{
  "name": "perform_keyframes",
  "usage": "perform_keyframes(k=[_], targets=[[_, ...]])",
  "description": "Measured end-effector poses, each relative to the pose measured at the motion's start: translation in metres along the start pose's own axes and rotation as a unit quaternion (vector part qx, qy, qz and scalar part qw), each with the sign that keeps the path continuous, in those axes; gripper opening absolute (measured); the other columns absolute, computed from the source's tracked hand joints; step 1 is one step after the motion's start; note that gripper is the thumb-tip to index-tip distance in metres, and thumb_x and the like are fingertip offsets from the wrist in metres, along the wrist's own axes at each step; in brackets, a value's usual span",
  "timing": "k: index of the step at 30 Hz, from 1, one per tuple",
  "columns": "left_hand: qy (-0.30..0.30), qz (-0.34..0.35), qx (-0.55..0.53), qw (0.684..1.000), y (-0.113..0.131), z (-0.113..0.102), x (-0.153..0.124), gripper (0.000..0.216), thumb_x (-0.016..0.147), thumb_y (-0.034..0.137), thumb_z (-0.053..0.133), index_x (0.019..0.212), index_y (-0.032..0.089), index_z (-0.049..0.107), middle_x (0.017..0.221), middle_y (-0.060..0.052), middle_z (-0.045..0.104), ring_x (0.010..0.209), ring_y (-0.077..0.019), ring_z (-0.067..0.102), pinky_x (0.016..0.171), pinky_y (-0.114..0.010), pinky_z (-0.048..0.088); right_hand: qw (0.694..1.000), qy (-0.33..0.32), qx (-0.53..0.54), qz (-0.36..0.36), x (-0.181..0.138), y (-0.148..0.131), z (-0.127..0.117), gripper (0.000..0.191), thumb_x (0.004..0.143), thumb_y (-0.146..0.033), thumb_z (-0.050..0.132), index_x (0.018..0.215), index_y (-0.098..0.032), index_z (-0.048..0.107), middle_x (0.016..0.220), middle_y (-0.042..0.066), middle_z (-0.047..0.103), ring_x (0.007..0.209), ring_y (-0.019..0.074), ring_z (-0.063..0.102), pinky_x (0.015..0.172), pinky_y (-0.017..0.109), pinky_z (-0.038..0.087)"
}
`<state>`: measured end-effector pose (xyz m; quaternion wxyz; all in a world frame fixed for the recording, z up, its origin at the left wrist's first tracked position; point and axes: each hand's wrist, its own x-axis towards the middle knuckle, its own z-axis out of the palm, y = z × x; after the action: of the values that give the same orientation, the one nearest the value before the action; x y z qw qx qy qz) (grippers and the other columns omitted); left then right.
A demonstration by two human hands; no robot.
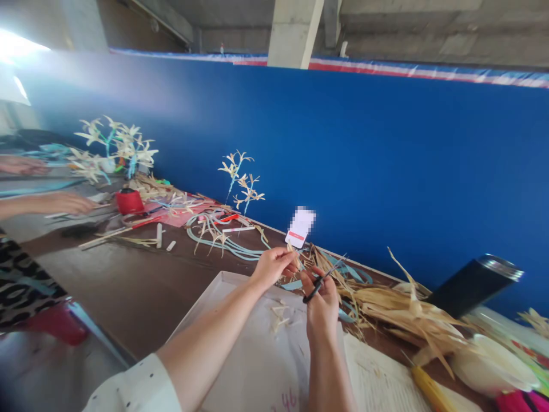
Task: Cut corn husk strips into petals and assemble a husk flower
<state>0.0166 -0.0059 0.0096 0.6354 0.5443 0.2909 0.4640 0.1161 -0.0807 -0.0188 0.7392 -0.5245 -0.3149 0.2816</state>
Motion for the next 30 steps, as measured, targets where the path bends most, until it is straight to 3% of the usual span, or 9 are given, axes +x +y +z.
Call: perform_keyframes(k=[8, 19, 26, 30], targets=[[-0.097, 0.010, 0.061, 0.993, 0.000, -0.001, -0.007, 0.030, 0.072, 0.041, 0.063, 0.083, 0.013, 0.067, 0.055, 0.001, 0.055, 0.050, -0.0081, 0.052, 0.049, -0.019, 0.047, 0.999, -0.048, 0.014, 0.006, -0.002, -0.001, 0.000, 0.046, 0.060, -0.038, 0.077, 0.098, -0.021, 0.059, 0.068, -0.004, 0.057, 0.051, 0.0084, 0.045, 0.045, 0.020, 0.031], [-0.066, -0.102, -0.045, 0.992, 0.008, 0.000, -0.008, 0.016, 0.067, 0.022, 0.070, 0.072, 0.011, 0.059, 0.060, -0.002, 0.061, 0.057, -0.0101, 0.059, 0.062, -0.024, 0.051, 0.994, -0.017, 0.089, 0.064, 0.002, -0.003, -0.003, 0.042, 0.060, -0.032, 0.076, 0.097, -0.019, 0.059, 0.059, -0.004, 0.055, 0.053, 0.0094, 0.048, 0.043, 0.019, 0.029], [-0.023, -0.047, 0.005, 0.999, 0.000, -0.006, 0.001, 0.017, 0.069, 0.028, 0.066, 0.074, 0.012, 0.063, 0.057, 0.000, 0.056, 0.048, -0.0058, 0.051, 0.048, -0.017, 0.041, 0.995, -0.042, 0.047, 0.071, -0.002, -0.005, -0.002, 0.042, 0.061, -0.037, 0.075, 0.097, -0.017, 0.062, 0.066, 0.001, 0.060, 0.054, 0.0101, 0.048, 0.040, 0.018, 0.026], [0.022, -0.020, 0.012, 1.000, -0.007, -0.012, 0.009, 0.023, 0.068, 0.035, 0.066, 0.072, 0.013, 0.062, 0.054, 0.002, 0.054, 0.044, -0.0048, 0.045, 0.043, -0.016, 0.036, 0.982, -0.138, -0.041, 0.122, -0.009, -0.007, -0.001, 0.045, 0.066, -0.049, 0.069, 0.097, -0.016, 0.063, 0.069, 0.005, 0.063, 0.055, 0.0121, 0.048, 0.039, 0.019, 0.022]])
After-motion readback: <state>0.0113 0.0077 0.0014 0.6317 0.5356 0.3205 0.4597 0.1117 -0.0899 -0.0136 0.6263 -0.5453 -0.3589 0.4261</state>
